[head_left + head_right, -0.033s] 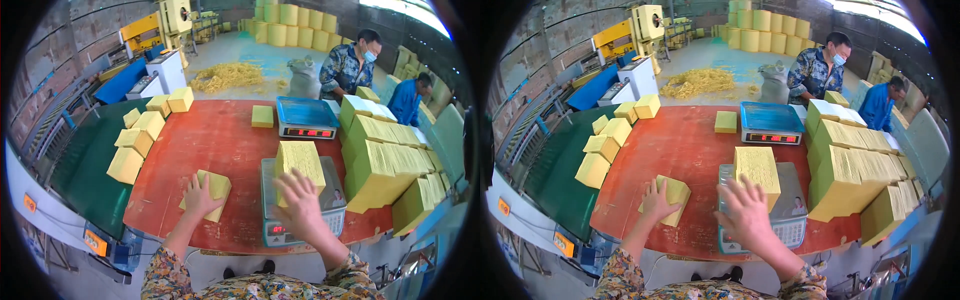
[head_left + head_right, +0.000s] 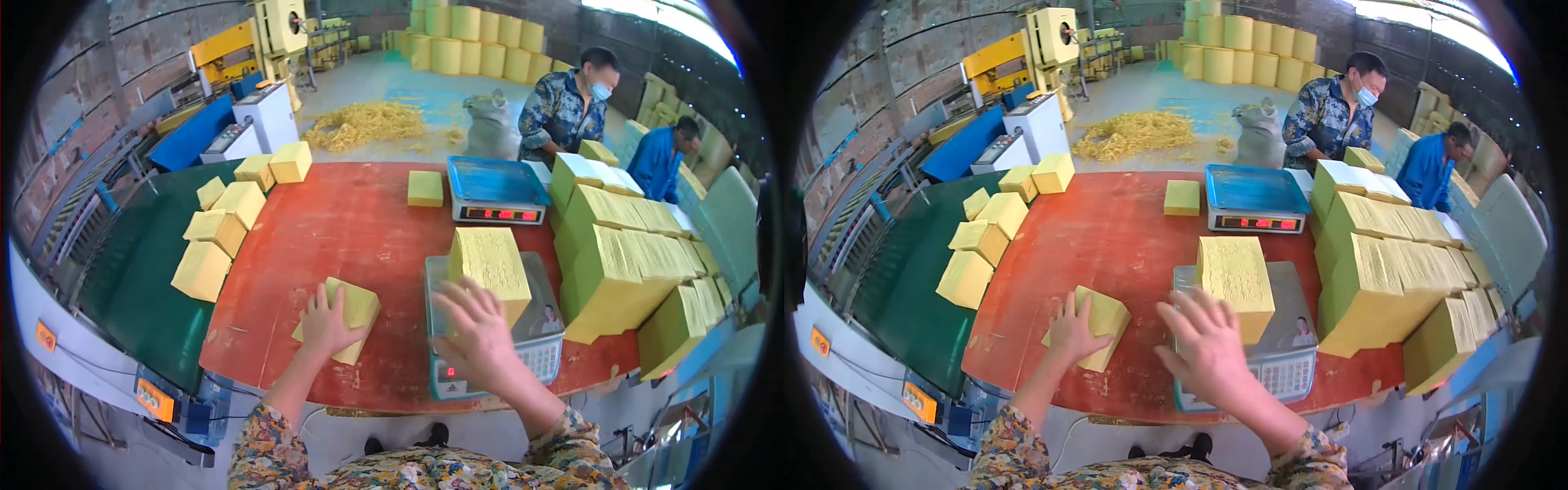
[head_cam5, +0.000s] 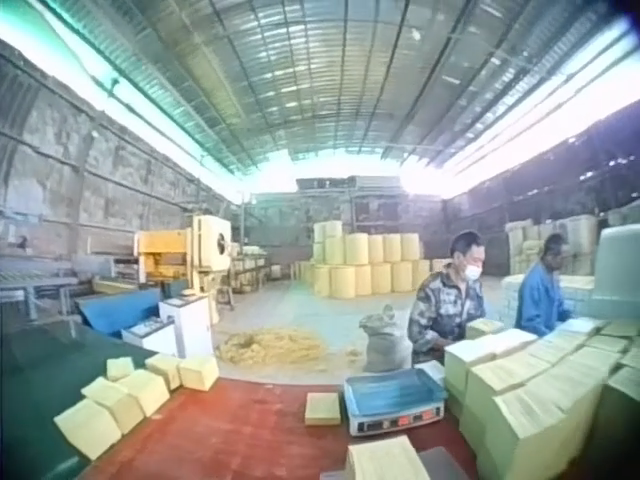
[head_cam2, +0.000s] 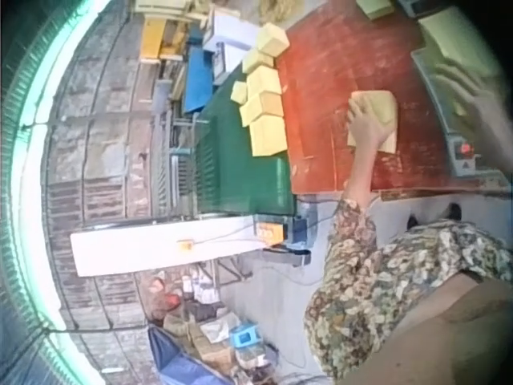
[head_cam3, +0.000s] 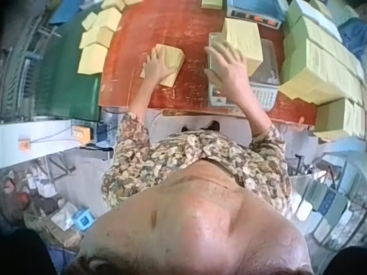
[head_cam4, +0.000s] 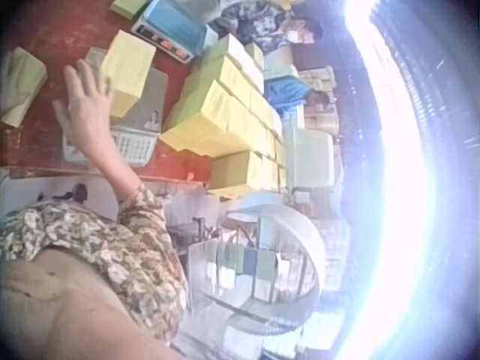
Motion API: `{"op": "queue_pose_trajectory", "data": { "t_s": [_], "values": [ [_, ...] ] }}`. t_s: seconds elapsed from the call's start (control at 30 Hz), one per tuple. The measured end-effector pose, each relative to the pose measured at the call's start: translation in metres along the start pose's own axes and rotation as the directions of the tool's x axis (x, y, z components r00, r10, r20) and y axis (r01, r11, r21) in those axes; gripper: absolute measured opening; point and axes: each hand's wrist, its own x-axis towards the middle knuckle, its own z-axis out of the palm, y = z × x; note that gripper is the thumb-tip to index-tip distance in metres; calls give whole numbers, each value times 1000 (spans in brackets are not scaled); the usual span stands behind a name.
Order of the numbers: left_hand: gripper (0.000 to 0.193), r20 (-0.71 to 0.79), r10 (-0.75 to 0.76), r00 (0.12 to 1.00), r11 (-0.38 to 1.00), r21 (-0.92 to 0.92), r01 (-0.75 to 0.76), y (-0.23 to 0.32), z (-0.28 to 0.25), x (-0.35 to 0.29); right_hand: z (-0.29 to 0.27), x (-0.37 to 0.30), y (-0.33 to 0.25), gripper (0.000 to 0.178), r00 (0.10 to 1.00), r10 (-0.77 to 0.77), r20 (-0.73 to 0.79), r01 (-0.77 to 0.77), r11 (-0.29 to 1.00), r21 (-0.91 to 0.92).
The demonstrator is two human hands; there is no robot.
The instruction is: The recorder weighs stacks of yellow paper on a digital scale to ensure they meet a target weight.
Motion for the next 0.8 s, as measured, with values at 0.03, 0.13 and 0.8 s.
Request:
{"op": "queue_pose_trajectory", "data": {
  "t_s": [0.03,0.13,0.8],
  "values": [
    [106,9,112,994,994,5,-112,-4,-4,-8,7,2,-14,60,999,-36,20,33,994,102],
    [105,-44,554,832,830,-56,-555,-30,6,-34,44,9,-40,56,998,-55,38,41,954,298],
    [89,216,-242,946,-153,-971,182,-115,75,-207,180,-70,-131,61,884,317,344,-453,762,462]
  ]
}}
